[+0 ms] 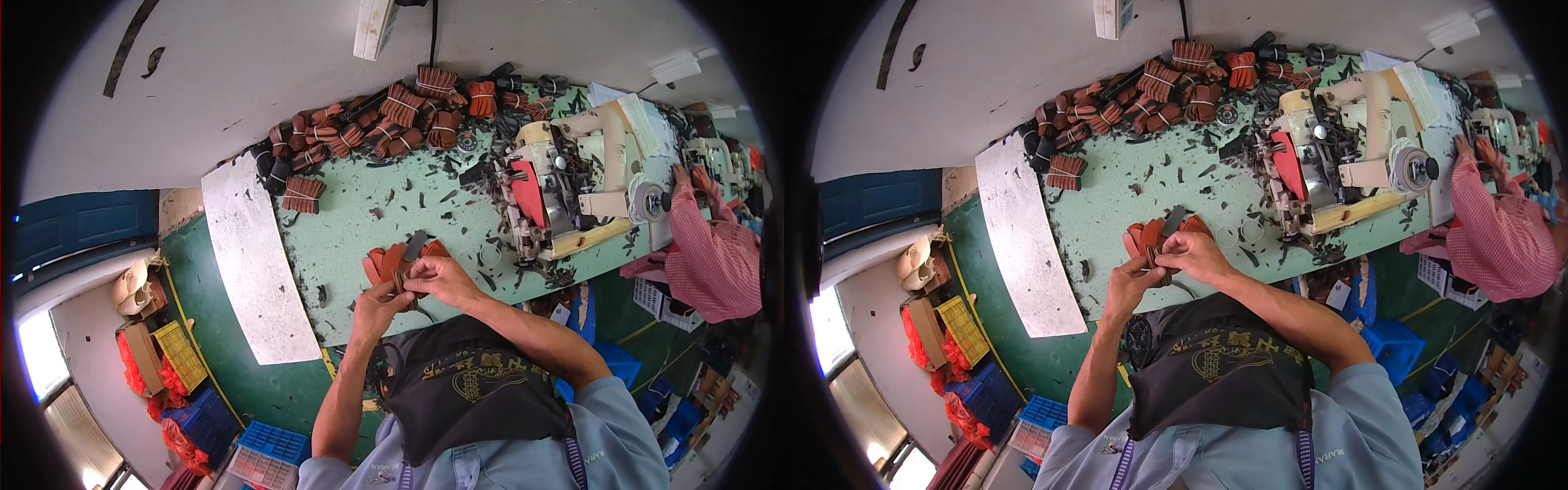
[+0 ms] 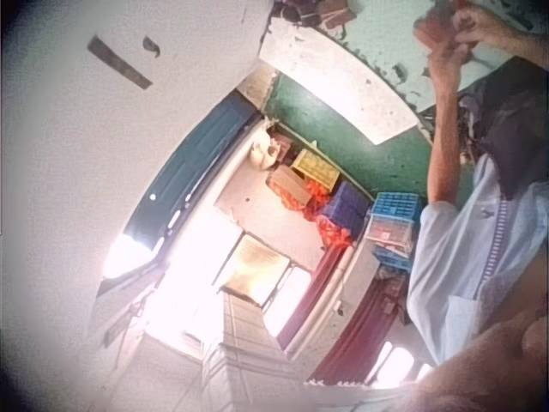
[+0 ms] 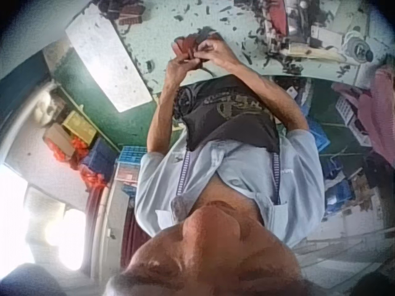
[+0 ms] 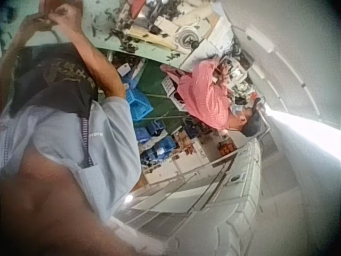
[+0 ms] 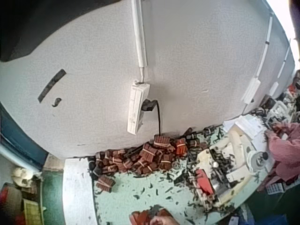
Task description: The person trims small leather or synthetic shoe component pieces using an industrial machine.
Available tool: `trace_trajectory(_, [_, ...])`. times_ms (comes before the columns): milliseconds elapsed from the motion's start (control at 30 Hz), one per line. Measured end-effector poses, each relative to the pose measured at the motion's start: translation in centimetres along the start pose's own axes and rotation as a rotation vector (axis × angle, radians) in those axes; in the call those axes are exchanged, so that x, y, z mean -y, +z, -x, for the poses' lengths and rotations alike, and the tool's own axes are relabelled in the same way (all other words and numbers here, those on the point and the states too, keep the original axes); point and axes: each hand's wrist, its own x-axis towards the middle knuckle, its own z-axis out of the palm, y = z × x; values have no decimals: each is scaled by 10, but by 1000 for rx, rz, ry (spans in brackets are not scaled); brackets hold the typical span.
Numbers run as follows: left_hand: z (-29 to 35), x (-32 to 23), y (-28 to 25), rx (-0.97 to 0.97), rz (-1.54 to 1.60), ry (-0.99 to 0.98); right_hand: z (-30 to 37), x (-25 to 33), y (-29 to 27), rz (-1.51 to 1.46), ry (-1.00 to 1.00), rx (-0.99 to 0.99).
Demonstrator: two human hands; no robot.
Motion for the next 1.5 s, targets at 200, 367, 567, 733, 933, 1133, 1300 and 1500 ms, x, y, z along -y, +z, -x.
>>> trace_trajectory(200, [0,3,0,61,112,-37,4,-6,-2,-64,17,17])
trace_trajectory(367, [2,-7,7,26,-46,-11,6,-10,-7,-123,36,37])
trace_trajectory(567, [-8,20,6,69,246,-65,8,-14,-9,-117,72,3])
trace_trajectory(733, [-7,31,5,-3,413,-116,6,-20,-30,620,-89,-367])
trace_trajectory(933, [-8,31,1,32,423,-137,8,4,-9,761,-395,-248])
trace_trajectory(1133, [-6,26,1,46,426,-108,2,-12,13,618,-462,-156])
trace_trajectory(1300, [-2,32,-4,1,502,-130,1,-10,23,682,-540,-231])
trace_trajectory(1500, [1,53,-11,-227,565,-114,-20,-13,32,524,-277,-134])
